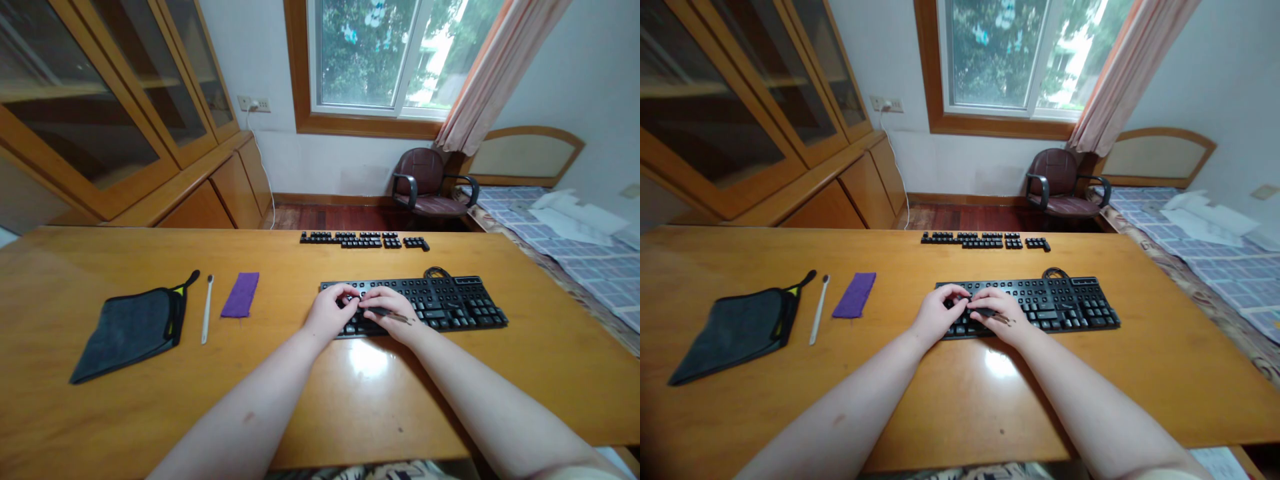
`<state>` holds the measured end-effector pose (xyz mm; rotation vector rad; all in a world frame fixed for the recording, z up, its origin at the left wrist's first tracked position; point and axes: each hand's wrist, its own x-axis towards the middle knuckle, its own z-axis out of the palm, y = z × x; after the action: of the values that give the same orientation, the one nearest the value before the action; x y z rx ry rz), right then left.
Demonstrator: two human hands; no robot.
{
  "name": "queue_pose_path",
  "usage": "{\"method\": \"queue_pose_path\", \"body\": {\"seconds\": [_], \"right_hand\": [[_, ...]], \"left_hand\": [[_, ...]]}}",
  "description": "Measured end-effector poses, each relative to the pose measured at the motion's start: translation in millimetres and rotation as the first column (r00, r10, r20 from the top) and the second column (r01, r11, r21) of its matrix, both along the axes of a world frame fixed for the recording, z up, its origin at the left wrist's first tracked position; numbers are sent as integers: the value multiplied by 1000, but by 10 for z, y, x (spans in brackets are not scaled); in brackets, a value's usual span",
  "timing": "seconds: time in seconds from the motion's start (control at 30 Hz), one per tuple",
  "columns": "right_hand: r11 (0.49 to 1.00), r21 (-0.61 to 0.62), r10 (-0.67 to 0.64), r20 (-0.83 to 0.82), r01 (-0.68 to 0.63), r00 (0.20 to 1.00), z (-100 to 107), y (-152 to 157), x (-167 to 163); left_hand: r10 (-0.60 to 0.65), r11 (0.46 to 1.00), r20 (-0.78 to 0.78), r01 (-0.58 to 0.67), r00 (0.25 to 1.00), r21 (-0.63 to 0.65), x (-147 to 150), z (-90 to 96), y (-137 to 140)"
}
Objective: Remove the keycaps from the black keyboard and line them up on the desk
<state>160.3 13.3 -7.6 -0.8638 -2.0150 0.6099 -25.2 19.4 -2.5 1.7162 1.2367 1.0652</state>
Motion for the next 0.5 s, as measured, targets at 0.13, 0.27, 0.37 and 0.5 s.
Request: {"method": "queue_pose_path", "body": {"seconds": [0.13, 0.27, 0.37, 0.5], "right_hand": [[1000, -11, -6, -18, 6, 1000, -38, 16, 13], [999, -34, -7, -22, 6, 1000, -7, 9, 4], [998, -67, 2, -18, -3, 1000, 41, -2, -12], [997, -74, -20, -34, 18, 999, 72, -15, -28]], "left_hand": [[-5, 1000, -7, 4, 1000, -18, 0, 13, -5], [-8, 1000, -2, 8, 1000, -18, -3, 13, -2], [3, 999, 23, -2, 1000, -33, -8, 12, 6], [31, 997, 109, -23, 994, -73, -7, 6, 17]]}}
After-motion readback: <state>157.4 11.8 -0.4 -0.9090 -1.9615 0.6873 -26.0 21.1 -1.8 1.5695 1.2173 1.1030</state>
